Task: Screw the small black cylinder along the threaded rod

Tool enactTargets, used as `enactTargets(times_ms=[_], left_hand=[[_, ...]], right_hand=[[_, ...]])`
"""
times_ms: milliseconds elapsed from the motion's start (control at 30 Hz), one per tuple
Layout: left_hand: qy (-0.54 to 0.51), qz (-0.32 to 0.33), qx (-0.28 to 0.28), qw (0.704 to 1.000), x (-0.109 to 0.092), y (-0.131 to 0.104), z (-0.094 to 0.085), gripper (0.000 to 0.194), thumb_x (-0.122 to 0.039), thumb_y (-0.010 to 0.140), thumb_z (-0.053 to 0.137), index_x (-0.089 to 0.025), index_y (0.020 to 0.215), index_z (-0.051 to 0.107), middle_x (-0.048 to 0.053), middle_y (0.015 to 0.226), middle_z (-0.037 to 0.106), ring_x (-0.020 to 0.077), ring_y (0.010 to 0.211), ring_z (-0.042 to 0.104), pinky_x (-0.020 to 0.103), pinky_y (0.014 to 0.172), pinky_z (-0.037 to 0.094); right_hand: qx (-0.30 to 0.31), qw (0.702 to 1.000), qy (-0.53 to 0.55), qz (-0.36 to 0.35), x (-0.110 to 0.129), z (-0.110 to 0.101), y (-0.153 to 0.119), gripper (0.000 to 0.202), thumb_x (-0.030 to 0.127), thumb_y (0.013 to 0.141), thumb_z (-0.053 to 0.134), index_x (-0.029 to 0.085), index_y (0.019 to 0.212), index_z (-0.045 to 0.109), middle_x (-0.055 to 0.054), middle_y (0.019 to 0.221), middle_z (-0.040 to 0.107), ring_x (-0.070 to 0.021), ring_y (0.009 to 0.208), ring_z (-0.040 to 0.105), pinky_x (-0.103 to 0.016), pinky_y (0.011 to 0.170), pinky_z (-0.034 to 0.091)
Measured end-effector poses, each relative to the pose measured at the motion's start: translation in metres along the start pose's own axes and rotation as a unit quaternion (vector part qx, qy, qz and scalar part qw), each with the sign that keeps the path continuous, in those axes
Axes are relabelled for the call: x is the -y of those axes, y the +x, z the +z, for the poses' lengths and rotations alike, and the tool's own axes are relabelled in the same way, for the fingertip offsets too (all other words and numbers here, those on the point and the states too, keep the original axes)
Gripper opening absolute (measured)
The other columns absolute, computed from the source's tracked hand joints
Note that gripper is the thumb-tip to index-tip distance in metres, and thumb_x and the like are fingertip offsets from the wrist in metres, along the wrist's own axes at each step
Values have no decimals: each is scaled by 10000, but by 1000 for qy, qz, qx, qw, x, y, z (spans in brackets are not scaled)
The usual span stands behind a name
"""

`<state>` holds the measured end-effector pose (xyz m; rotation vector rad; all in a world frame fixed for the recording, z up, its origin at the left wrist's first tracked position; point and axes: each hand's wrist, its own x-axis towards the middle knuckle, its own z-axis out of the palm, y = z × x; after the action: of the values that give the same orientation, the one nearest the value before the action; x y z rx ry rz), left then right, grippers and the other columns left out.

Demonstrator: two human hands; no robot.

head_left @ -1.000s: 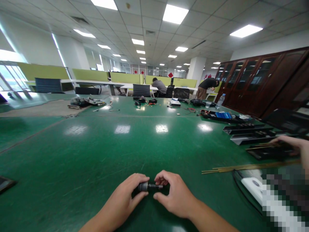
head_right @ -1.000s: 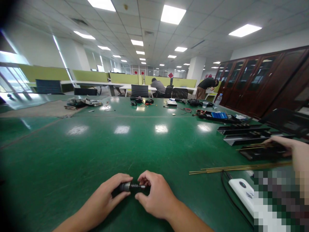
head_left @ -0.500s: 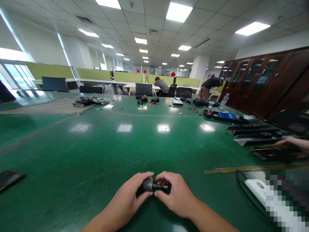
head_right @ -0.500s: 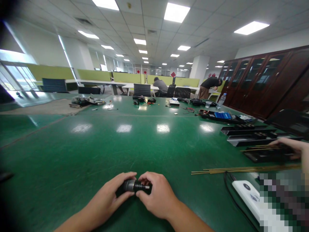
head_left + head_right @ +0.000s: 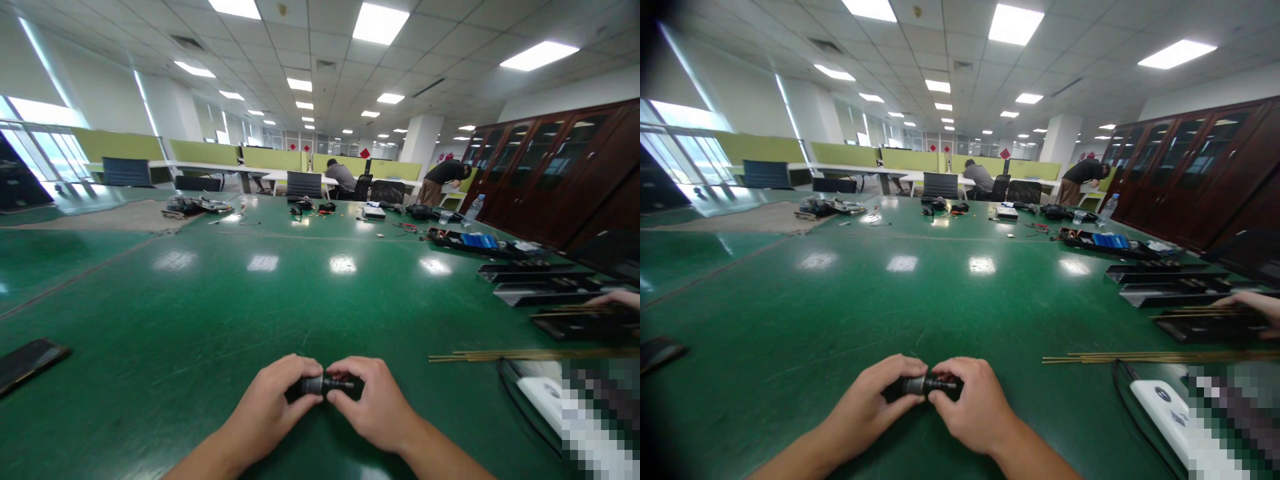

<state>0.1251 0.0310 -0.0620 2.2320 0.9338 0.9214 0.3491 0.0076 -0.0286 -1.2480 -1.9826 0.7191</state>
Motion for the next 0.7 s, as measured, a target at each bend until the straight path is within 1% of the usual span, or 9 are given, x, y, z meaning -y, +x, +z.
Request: enactTargets(times_ms=[133,233,400,533,700], left_hand=[[-6,0,-10,1000,5,0,2,296,-210,877,695,-307,1138,597,-9,1124,656,141,1055,617,279,948,495],[-1,0,-17,1000,6,1,3,311,-211,873,701,-315,1148,599,-11,1131,658,141,1063,618,282,953,499],[12,-3,-24,1000,4,1,4,317,-202,864,710,-323,1140,613,-19,1117,670,139,1039,631,271,925,515],[26,-4,-28,999,1,0,4,308,-208,860,713,-311,1137,625,-10,1106,679,147,1027,639,272,915,519],[47,4,-22,999,1,0,3,298,-224,860,716,-304,1134,631,6,1100,687,169,1015,644,298,911,519]], right_hand=[[-2,1000,-12,-7,-2,1,0,200,194,771,734,256,960,749,17,866,733,-163,796,656,-265,756,444],[1,1000,-14,-11,-5,1,0,160,227,801,727,255,955,757,13,843,734,-161,771,653,-263,733,439],[1,1000,7,-7,-6,3,2,129,244,850,698,254,958,768,9,876,755,-154,789,675,-252,735,442],[0,1000,10,1,-7,3,2,133,249,855,694,248,960,776,-1,884,763,-157,790,683,-251,734,448],[6,1000,3,1,-6,2,1,122,250,860,689,250,942,779,9,845,759,-150,747,675,-248,698,439]])
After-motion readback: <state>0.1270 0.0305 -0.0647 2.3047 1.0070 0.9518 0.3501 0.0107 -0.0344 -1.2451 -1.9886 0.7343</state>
